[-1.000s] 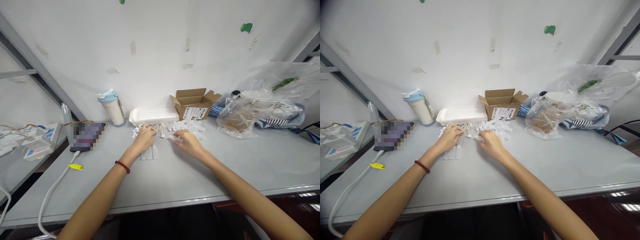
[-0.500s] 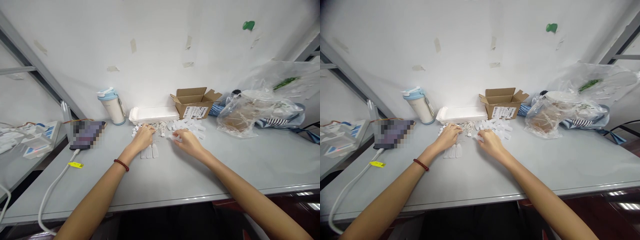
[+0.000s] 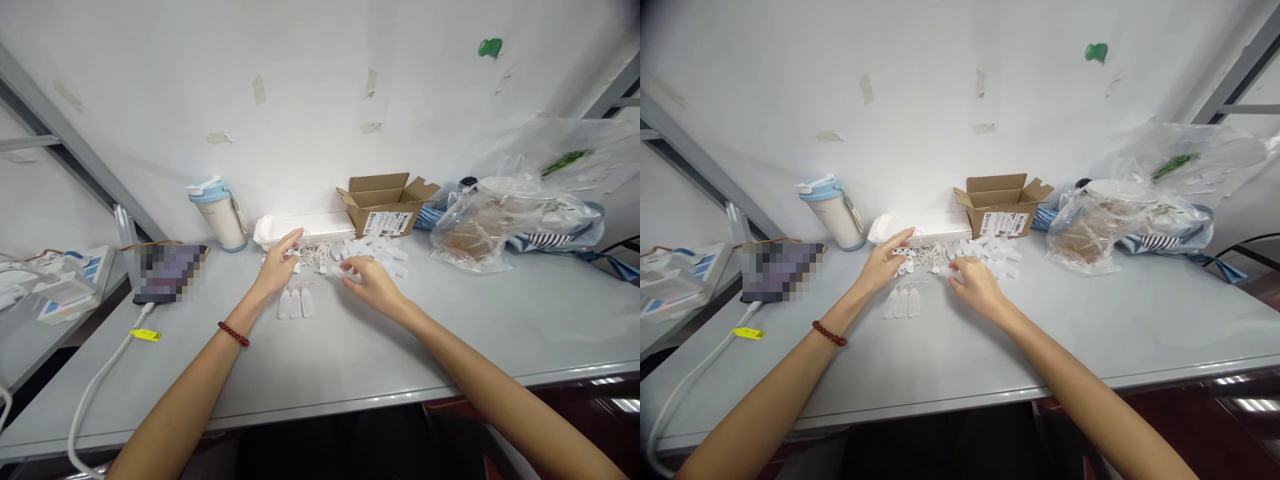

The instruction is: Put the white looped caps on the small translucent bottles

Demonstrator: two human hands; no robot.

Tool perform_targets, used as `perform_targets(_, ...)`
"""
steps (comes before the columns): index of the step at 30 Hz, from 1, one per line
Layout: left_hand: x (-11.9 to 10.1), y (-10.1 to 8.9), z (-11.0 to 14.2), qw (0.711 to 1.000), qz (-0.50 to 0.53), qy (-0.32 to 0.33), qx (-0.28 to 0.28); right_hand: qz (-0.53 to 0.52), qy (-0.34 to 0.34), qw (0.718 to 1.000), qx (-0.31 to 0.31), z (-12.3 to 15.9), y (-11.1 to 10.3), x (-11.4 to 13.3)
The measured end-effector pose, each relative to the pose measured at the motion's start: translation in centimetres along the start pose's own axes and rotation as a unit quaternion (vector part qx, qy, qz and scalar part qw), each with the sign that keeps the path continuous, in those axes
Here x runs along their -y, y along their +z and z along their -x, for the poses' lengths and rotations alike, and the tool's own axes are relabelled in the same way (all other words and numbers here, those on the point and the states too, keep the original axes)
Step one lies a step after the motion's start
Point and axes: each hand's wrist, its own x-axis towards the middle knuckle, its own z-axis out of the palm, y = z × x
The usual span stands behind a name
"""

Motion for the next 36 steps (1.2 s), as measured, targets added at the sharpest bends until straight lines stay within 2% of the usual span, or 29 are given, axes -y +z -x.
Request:
perform_targets(4,-0.9,0.3,0.7,1.000,-0.008,0.012,0.016,-0.116,0.007,0.993,-0.030,0.0,0.1,0.3)
perform_targets(7,-1.6,1.0,1.7,0.995,-0.063,0.053,0.053,-0.225,0.017,0.974,-0.034,0.1,0.0,0.6)
perform_targets(10,-2.5,1.8,2.7,0.988,-0.099,0.089,0.081,-0.282,0.011,0.959,-0.028,0.2,0.1,0.8)
perform_targets(19,-3.9,2.0,3.8,0.994,-0.066,0.067,0.050,-0.306,0.045,0.950,-0.043,0.3,0.7,1.0)
perform_targets(24,-3.8,2.3,4.0,0.990,-0.078,0.111,0.043,-0.321,0.037,0.946,-0.041,0.3,0.8,1.0)
perform_targets(31,-3.8,2.7,4.1,0.988,-0.069,0.133,0.045,-0.320,0.033,0.946,-0.019,0.3,0.9,0.8)
perform_targets(36,-3.8,2.8,4.3,0.987,-0.057,0.145,0.041,-0.366,0.043,0.930,0.008,0.2,1.1,0.4)
